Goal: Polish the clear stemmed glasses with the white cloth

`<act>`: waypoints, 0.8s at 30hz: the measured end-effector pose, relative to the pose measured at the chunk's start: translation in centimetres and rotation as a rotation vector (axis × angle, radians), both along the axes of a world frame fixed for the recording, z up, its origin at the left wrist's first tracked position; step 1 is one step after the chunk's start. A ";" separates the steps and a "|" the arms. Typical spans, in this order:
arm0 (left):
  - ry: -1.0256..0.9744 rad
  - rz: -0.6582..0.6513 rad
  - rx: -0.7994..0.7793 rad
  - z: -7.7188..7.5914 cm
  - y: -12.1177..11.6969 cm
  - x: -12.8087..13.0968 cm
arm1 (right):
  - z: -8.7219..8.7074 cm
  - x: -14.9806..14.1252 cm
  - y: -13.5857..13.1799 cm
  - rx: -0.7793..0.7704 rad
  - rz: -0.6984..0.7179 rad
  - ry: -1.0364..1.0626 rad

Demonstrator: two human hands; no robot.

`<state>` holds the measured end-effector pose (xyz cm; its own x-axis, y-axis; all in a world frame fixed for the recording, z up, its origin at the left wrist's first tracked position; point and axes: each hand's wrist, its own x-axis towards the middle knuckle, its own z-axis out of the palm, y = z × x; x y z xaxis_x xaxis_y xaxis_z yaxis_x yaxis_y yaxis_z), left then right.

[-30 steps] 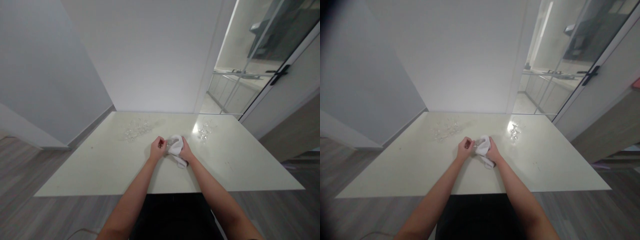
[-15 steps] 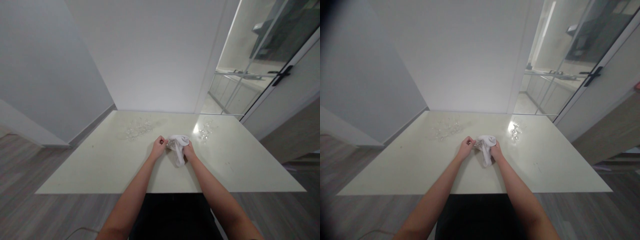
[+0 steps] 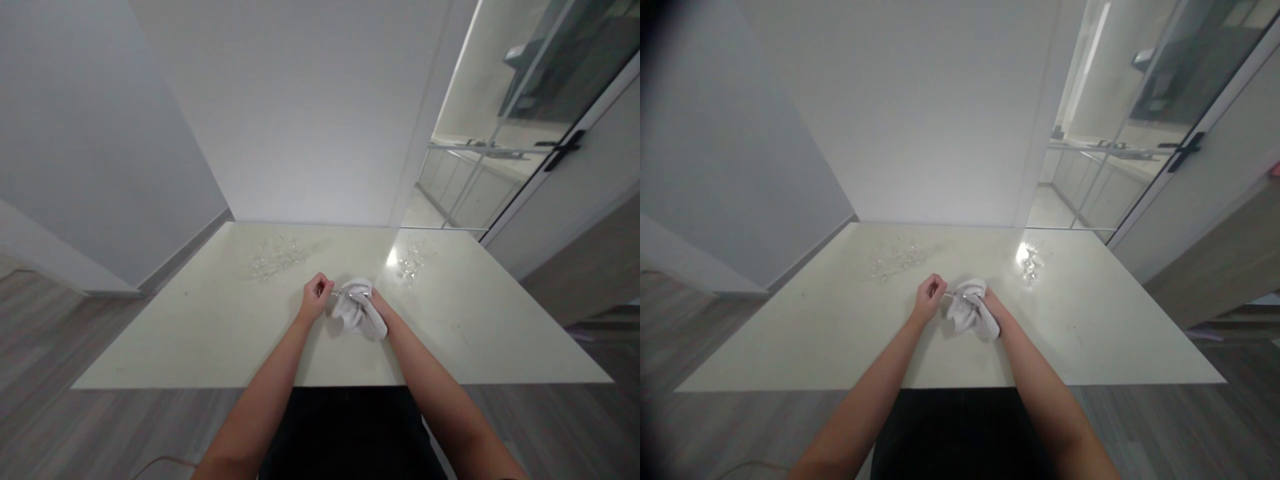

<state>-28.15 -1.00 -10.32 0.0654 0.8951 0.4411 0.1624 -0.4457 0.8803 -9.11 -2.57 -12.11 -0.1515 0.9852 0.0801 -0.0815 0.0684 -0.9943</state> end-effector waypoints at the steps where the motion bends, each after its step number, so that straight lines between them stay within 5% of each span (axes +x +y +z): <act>1: 0.008 -0.005 0.023 0.1 -0.2 -0.1 | 0.1 0.1 0.0 0.045 0.022 -0.038; 8: 0.084 0.085 0.046 0.2 -0.5 -0.3 | 0.1 0.0 0.2 0.182 0.150 -0.108; 16: 0.084 0.067 0.110 -0.1 -0.5 -0.4 | -0.3 0.3 0.7 0.117 -0.007 -0.150; 24: 0.060 0.129 0.087 -0.3 -0.2 -0.3 | -0.1 0.0 0.4 0.088 0.148 -0.123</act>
<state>-28.41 -1.19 -10.62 -0.0192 0.8563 0.5161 0.2744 -0.4918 0.8263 -9.12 -2.16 -12.17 -0.3083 0.9413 0.1372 0.0247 0.1521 -0.9881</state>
